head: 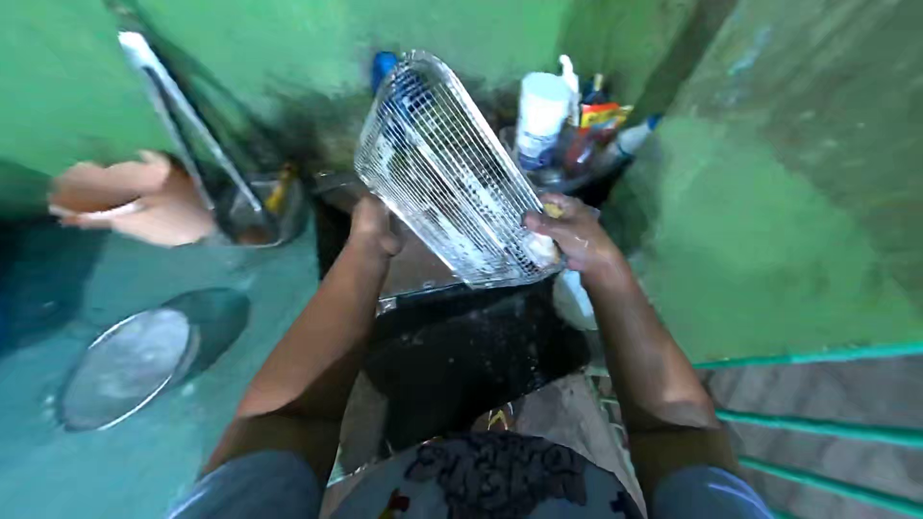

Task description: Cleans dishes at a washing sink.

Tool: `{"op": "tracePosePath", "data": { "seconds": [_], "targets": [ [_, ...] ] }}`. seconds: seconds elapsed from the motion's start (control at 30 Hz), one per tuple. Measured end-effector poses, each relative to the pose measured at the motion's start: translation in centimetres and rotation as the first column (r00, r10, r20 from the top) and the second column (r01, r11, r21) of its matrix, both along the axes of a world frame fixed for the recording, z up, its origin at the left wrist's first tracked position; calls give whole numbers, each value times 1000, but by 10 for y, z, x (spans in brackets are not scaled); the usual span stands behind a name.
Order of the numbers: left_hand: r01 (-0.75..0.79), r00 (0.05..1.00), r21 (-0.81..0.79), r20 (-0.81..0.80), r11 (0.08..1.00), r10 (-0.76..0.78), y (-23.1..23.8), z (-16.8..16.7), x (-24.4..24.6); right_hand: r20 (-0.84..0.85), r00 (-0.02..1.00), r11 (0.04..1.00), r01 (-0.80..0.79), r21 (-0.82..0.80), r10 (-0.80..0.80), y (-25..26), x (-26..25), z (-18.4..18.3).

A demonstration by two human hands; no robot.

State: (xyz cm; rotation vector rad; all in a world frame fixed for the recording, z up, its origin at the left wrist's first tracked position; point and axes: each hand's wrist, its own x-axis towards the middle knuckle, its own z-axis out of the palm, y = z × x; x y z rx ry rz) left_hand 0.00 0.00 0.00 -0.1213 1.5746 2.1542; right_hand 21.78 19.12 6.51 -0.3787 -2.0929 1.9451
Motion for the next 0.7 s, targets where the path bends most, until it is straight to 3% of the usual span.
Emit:
{"op": "tracePosePath", "data": {
  "seconds": [0.07, 0.17, 0.27, 0.33, 0.4, 0.47, 0.53, 0.6, 0.63, 0.7],
  "targets": [
    [68, 990, -42, 130, 997, -62, -34, 5, -8, 18, 997, 968, -81, 239, 79, 3, -3, 11],
    [223, 962, 43, 152, 974, -227, -76, 26, 8, 56, 949, 745, -280, 605, 311, 8, -7, 14],
    [370, 927, 81, 30, 926, -373, -85, 33, 30, 228, 876, 470, -429, 771, 425, -15, -7, 12],
    [373, 925, 88, 40, 923, -378, -87, 23, 32, 261, 846, 386, -459, 800, 465, -24, -8, 0],
    [251, 962, 6, 110, 968, -250, -83, 25, 39, 331, 775, 435, -592, 678, 539, -18, -11, -2],
    [131, 983, -14, 128, 991, -129, -76, 30, 47, 259, 735, 593, -665, 453, 626, -5, -19, -13],
    [92, 993, 18, 68, 996, -93, -69, 26, 49, 143, 840, 804, -542, 243, 523, -10, -25, -18],
    [55, 998, 24, -35, 998, -54, -60, 17, 49, 140, 954, 917, -294, 271, 265, -41, -39, -21],
    [26, 996, 1, -84, 1000, -26, -52, 15, 51, 153, 971, 894, -230, 385, 184, -63, -44, -27],
    [-15, 984, -48, -178, 999, 6, -39, 19, 60, 166, 967, 706, -253, 662, 191, -108, -44, -51]
  ]
}}
